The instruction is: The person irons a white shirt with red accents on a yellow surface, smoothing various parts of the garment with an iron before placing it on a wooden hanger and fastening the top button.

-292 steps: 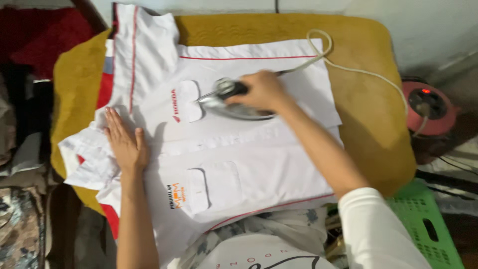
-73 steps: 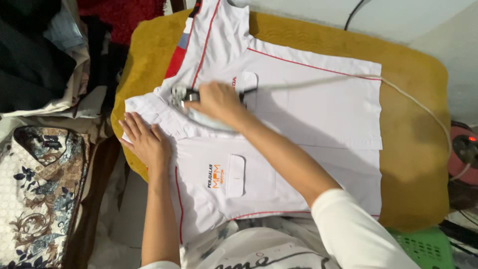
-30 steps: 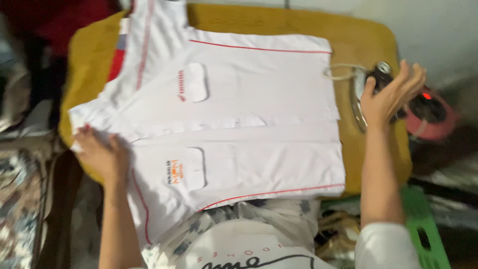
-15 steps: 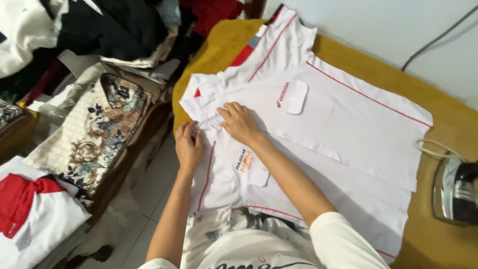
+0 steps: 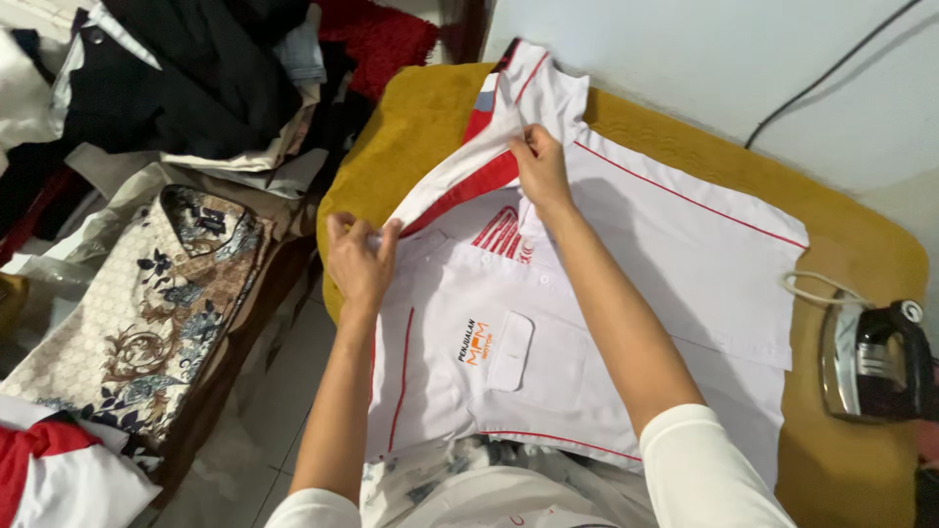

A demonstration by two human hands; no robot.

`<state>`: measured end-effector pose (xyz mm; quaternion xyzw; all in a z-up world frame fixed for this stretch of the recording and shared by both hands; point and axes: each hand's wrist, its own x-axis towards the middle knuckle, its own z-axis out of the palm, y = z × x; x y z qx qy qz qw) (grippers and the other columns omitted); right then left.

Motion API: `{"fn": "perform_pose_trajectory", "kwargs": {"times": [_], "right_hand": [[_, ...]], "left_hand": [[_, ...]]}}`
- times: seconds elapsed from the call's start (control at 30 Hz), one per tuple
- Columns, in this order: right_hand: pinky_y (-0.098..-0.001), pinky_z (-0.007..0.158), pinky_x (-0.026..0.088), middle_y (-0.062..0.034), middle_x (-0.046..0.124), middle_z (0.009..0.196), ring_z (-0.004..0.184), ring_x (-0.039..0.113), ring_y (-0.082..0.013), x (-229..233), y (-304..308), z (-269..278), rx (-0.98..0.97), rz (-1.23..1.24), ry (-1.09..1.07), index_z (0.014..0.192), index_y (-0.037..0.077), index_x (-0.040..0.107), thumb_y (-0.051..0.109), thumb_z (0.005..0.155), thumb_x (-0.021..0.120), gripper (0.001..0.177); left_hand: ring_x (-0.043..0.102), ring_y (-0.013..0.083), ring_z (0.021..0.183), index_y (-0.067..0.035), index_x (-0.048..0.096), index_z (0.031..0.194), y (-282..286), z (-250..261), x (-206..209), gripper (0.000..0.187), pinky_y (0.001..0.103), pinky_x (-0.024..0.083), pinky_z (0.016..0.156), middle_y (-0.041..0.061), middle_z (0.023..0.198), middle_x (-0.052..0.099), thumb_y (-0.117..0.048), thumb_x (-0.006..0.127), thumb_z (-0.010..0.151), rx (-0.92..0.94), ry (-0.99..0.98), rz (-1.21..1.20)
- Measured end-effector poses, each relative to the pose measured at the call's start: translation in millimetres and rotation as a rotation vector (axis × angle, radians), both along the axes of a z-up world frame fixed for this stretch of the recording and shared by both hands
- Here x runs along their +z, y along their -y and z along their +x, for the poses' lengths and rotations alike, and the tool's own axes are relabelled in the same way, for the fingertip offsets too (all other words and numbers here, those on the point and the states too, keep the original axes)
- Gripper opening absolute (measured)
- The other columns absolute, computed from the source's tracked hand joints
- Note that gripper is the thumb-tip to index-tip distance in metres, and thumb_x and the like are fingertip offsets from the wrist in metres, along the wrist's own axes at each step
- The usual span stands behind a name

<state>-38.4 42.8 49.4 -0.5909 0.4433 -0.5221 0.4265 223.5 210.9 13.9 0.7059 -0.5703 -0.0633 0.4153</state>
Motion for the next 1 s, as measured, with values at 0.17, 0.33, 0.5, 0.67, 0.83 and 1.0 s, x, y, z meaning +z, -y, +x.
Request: {"fn": "perform_pose_trajectory", "kwargs": {"times": [0.17, 0.33, 0.5, 0.67, 0.83, 1.0], "right_hand": [[-0.0257, 0.064, 0.041, 0.0016, 0.056, 0.079, 0.073, 0.047, -0.0054, 92.0, -62.1, -4.1, -0.001, -0.075, -0.188, 0.089, -0.003, 0.062, 0.014, 0.104, 0.071, 0.024], [-0.0235, 0.066, 0.045, 0.0045, 0.065, 0.08, 0.073, 0.052, -0.0034, 145.7, -98.6, -23.0, -0.019, -0.164, 0.05, 0.093, 0.0, 0.069, 0.018, 0.104, 0.067, 0.022], [-0.0233, 0.065, 0.039, 0.0071, 0.053, 0.078, 0.073, 0.043, -0.0037, 169.1, -134.0, -46.5, -0.201, -0.387, -0.086, 0.095, -0.001, 0.067, 0.022, 0.107, 0.065, 0.026], [-0.025, 0.066, 0.038, 0.0045, 0.052, 0.079, 0.075, 0.043, -0.0054, 199.5, -147.4, -85.3, -0.283, -0.492, -0.064, 0.093, 0.0, 0.063, 0.022, 0.11, 0.064, 0.028], [-0.0395, 0.066, 0.043, -0.013, 0.06, 0.078, 0.073, 0.055, -0.0267, 159.5, -121.6, -155.2, -0.323, -0.539, -0.658, 0.1, -0.001, 0.059, 0.018, 0.108, 0.062, 0.021], [-0.052, 0.102, 0.048, -0.0256, 0.065, 0.124, 0.117, 0.061, -0.0446, 10.9, -100.5, -229.4, -0.383, -0.151, -0.894, 0.116, 0.0, 0.063, 0.018, 0.103, 0.06, 0.022]], "left_hand": [[0.067, 0.0316, 0.078, -0.001, 0.062, 0.109, -7.2, -40.2, 13.2, 0.049, 0.041, 0.052, 0.076, 0.015, 0.1, 0.07, -0.036, 0.083, 0.081, 0.027, -0.468, 0.181], [0.067, 0.028, 0.092, -0.002, 0.058, 0.12, -62.0, -96.4, 19.8, 0.043, 0.039, 0.054, 0.08, 0.016, 0.11, 0.067, -0.027, 0.077, 0.09, -0.212, -0.535, -0.172], [0.061, 0.0368, 0.113, -0.002, 0.057, 0.124, -83.5, -120.6, 41.2, 0.051, 0.048, 0.046, 0.092, 0.019, 0.124, 0.063, -0.014, 0.075, 0.078, -0.212, -0.094, -0.222], [0.056, 0.0378, 0.125, -0.003, 0.054, 0.137, -96.3, -145.7, 50.8, 0.055, 0.047, 0.043, 0.105, 0.018, 0.141, 0.057, -0.019, 0.075, 0.088, -0.361, 0.018, -0.396], [0.051, 0.0448, 0.129, -0.008, 0.054, 0.136, -88.6, -167.4, 60.5, 0.075, 0.06, 0.046, 0.096, 0.026, 0.149, 0.045, -0.031, 0.08, 0.07, -0.307, 0.176, -0.053], [0.056, 0.0474, 0.113, -0.007, 0.047, 0.146, -80.2, -151.8, 35.3, 0.083, 0.055, 0.051, 0.085, 0.027, 0.137, 0.053, -0.028, 0.08, 0.073, -0.405, 0.056, 0.295]]}}
